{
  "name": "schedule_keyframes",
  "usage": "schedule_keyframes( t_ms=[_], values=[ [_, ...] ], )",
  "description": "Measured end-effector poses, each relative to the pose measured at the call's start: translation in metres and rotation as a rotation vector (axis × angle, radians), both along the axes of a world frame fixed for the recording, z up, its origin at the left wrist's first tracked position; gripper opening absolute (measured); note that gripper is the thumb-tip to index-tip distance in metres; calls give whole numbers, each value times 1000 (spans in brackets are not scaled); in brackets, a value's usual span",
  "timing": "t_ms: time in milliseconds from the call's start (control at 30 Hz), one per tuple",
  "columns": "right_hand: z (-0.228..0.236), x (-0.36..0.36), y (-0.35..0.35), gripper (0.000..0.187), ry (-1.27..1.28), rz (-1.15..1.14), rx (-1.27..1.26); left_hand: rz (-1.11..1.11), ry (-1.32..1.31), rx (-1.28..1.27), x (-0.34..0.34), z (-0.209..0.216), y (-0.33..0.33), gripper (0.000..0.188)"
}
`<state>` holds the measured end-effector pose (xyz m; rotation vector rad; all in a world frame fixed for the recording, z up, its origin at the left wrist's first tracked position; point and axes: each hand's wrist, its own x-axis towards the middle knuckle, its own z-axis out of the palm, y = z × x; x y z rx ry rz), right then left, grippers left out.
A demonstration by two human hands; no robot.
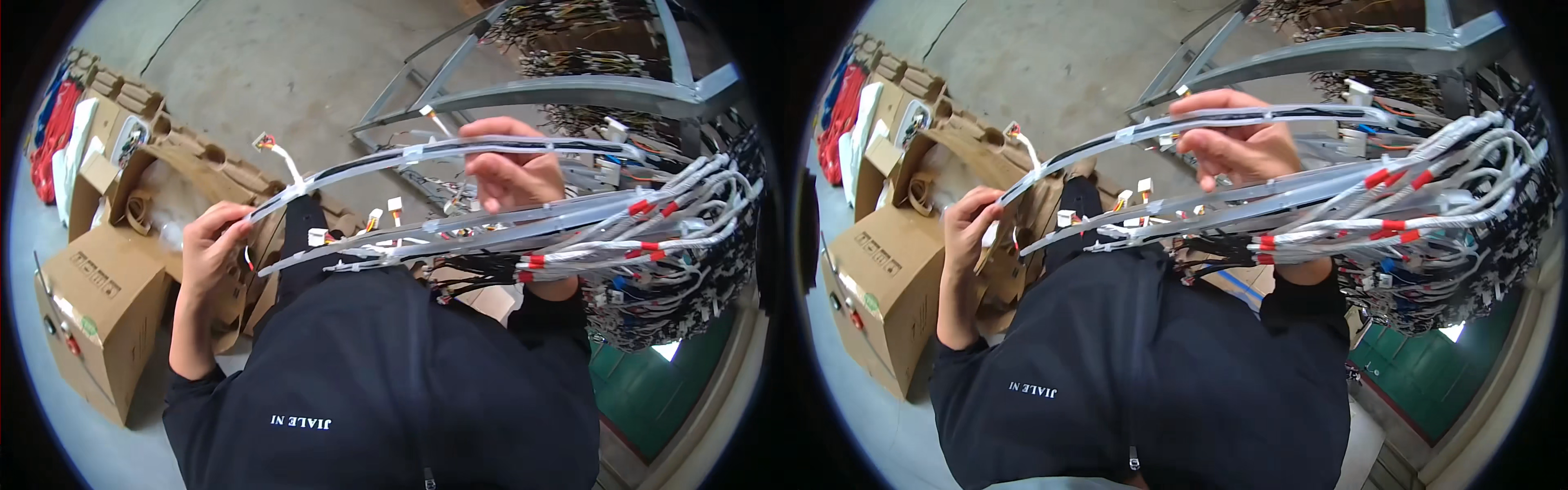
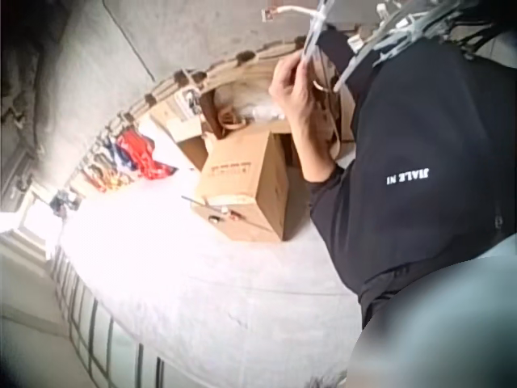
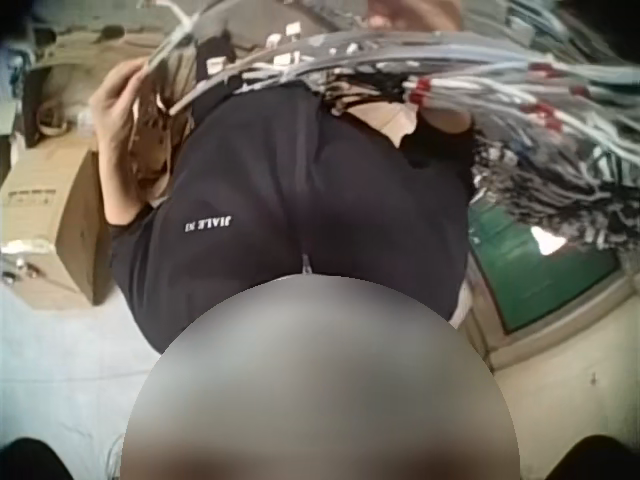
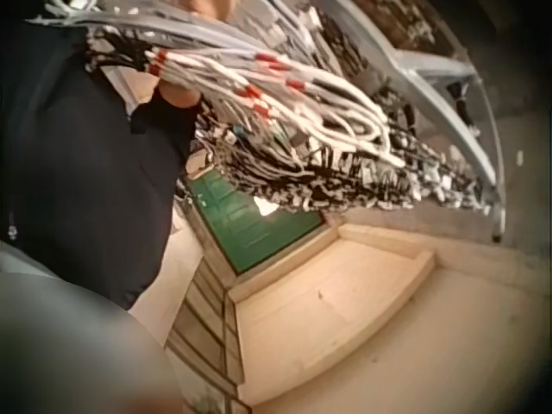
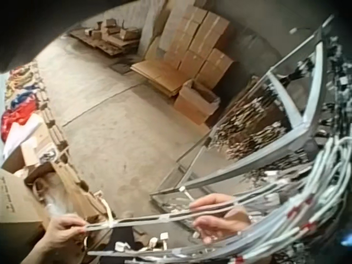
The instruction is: Inspecting and hanging bundles of wire harnesses on a storage rack in a factory setting.
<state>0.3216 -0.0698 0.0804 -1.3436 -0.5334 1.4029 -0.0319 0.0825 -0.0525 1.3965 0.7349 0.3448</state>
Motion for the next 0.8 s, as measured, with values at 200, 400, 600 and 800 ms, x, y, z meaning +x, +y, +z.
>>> schedule_keyframes(
  t_ms=[200, 400, 600, 800],
  values=[
    [11, -7, 10, 41, -22, 127, -202, 0, -6, 27, 7, 4, 1, 18],
    [1, 4, 15, 25, 11, 227, -192, 51, 30, 166, 17, 31, -25, 21],
    [3, -2, 9, 21, -84, 141, -196, -103, 105, 189, 31, 41, -16, 24],
    [-2, -9, 7, 22, -14, 157, -120, 314, -298, -622, 72, 45, -10, 37]
  ],
)
